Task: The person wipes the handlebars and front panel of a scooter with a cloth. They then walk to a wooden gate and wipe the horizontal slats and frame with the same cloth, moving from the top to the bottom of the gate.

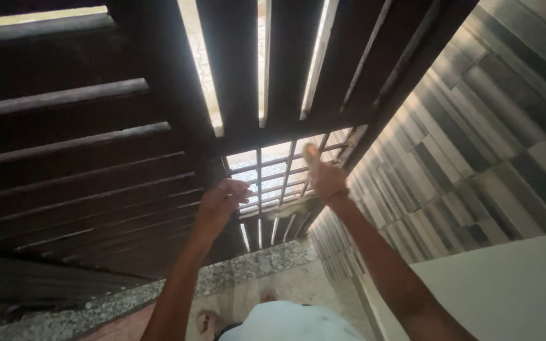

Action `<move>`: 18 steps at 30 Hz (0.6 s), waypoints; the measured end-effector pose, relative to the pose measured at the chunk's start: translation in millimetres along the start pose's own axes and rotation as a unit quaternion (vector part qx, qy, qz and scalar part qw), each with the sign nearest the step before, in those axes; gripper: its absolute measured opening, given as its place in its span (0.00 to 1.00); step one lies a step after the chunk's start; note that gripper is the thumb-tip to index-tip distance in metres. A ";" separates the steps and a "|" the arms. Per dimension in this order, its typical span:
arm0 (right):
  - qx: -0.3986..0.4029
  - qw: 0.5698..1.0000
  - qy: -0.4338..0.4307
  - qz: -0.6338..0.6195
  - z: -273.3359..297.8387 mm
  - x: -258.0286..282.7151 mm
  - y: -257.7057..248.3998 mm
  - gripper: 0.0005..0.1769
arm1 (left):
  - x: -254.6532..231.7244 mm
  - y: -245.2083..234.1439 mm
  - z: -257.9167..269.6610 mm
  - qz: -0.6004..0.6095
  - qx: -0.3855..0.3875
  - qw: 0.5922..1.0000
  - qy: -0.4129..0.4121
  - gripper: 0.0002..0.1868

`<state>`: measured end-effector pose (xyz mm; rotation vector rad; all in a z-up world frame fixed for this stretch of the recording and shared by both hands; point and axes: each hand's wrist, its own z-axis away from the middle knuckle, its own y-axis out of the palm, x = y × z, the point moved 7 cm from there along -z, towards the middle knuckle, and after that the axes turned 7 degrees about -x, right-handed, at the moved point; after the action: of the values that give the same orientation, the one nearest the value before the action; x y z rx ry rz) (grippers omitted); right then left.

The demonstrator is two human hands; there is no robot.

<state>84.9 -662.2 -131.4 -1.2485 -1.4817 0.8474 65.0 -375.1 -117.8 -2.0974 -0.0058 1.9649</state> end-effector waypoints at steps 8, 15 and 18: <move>-0.030 0.996 0.022 -0.082 11.9 28.3 34.1 0.45 | -8.2 17.0 -3.2 0.030 0.012 0.999 -0.040 0.16; -0.011 0.992 0.084 -0.095 32.0 11.6 7.8 0.43 | 8.9 5.2 -0.6 0.064 -0.003 0.998 -0.023 0.14; -0.009 0.970 0.113 -0.215 56.3 44.7 26.1 0.47 | 22.6 -3.1 10.6 0.124 -0.005 0.992 -0.014 0.12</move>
<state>38.9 -608.5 -160.4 -0.9485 -1.4972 0.3892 57.0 -365.9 -139.9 -2.1673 0.2520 2.1360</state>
